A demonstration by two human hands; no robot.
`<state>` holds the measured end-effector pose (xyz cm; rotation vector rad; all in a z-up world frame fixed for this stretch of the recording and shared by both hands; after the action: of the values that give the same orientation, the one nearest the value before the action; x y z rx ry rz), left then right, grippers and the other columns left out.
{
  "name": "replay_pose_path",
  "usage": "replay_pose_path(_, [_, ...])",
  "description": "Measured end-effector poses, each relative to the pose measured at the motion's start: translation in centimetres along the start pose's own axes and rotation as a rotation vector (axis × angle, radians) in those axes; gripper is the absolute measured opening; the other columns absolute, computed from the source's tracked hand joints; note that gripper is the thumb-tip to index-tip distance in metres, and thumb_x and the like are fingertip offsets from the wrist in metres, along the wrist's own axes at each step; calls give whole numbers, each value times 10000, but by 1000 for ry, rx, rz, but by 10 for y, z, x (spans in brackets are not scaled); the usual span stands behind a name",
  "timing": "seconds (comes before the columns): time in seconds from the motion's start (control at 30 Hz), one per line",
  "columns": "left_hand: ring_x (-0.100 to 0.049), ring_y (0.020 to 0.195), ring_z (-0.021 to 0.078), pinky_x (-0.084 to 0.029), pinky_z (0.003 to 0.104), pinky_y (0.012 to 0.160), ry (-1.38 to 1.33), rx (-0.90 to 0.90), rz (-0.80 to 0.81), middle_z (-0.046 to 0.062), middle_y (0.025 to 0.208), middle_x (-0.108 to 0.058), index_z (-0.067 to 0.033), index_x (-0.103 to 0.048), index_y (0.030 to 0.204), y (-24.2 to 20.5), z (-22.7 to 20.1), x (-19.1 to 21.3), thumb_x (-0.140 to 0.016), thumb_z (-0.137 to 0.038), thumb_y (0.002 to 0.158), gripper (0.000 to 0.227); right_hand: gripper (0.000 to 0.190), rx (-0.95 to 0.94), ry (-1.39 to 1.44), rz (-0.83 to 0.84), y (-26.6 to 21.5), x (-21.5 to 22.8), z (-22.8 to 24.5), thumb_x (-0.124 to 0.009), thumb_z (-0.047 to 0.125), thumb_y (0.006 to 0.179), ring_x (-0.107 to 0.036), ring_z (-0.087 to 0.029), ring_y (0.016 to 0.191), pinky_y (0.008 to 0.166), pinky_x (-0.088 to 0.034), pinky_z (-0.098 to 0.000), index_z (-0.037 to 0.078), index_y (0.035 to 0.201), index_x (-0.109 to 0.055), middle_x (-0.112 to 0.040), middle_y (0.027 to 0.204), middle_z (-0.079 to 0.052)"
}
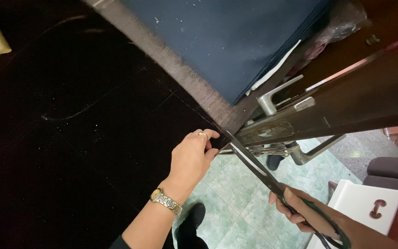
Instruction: The person aligns a dark fabric on a worktable, smooths it with both hands, and then uses shears to cut along a marked edge. The cut piece remains on the table as the person continues trimming the edge.
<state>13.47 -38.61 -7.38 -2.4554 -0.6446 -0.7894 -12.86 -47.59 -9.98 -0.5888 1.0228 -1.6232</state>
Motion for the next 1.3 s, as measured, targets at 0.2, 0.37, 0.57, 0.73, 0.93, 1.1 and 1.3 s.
replay_pose_path(0.2, [-595,857,132,-506,347,606,-17,1,1,-66,753,-573,-219,-661,1135,-1,-2,3,-665,-152,838,304,563,-8,-38,-39,-2,8,3,-387,480,904,-175,-100,460,363,-160,-240,41,1122,-663,-374,717,-45])
replay_pose_path(0.37, [-592,901,158,-502,386,650,17,-27,-17,-62,788,-592,-244,-651,1141,-1,-2,2,-680,-177,817,333,570,-111,-170,-178,-10,14,5,-402,517,870,-155,-109,529,440,-115,-248,80,1117,-672,-328,745,-25])
replay_pose_path(0.57, [-621,913,222,-536,398,779,24,-49,69,20,842,-609,-155,-597,1221,-5,-10,5,-632,-135,868,355,567,-39,-255,-133,-5,11,8,-421,544,877,-236,-157,621,499,-195,-304,75,1136,-608,-336,813,-66])
replay_pose_path(0.73, [-626,908,211,-543,393,763,32,-69,42,14,837,-610,-160,-604,1204,-4,-9,5,-640,-128,865,343,758,3,-422,-154,-4,11,14,-393,618,911,-444,-349,1034,814,-378,-492,-29,1303,-450,-472,1127,-274])
replay_pose_path(0.93, [-617,938,249,-545,457,789,39,-67,24,21,806,-591,-196,-596,1184,-2,-8,4,-674,-194,836,357,546,106,-704,-212,8,13,16,-332,638,914,-486,-159,488,484,-356,-287,135,889,-543,-525,587,-58])
replay_pose_path(1.1, [-622,930,227,-545,445,795,70,-52,41,4,798,-597,-224,-601,1183,-5,-11,7,-673,-197,843,349,557,103,-673,-224,-6,-4,35,-327,638,913,-456,-149,516,518,-359,-293,121,849,-524,-516,575,-55])
replay_pose_path(1.3, [-628,890,211,-548,434,773,72,-30,58,-5,807,-598,-215,-581,1208,-8,-16,11,-652,-162,853,366,537,111,-551,-163,-29,-22,55,-277,601,946,-381,-136,526,506,-364,-284,118,837,-486,-407,582,-21])
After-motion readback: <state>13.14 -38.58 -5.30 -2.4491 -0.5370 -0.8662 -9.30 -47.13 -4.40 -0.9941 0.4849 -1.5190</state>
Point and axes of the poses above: each hand's wrist, its own y-axis towards the middle knuckle, its own x-axis out of the back of the hand, z = x × y, the point moved 10 cm from there along y, towards the middle knuckle
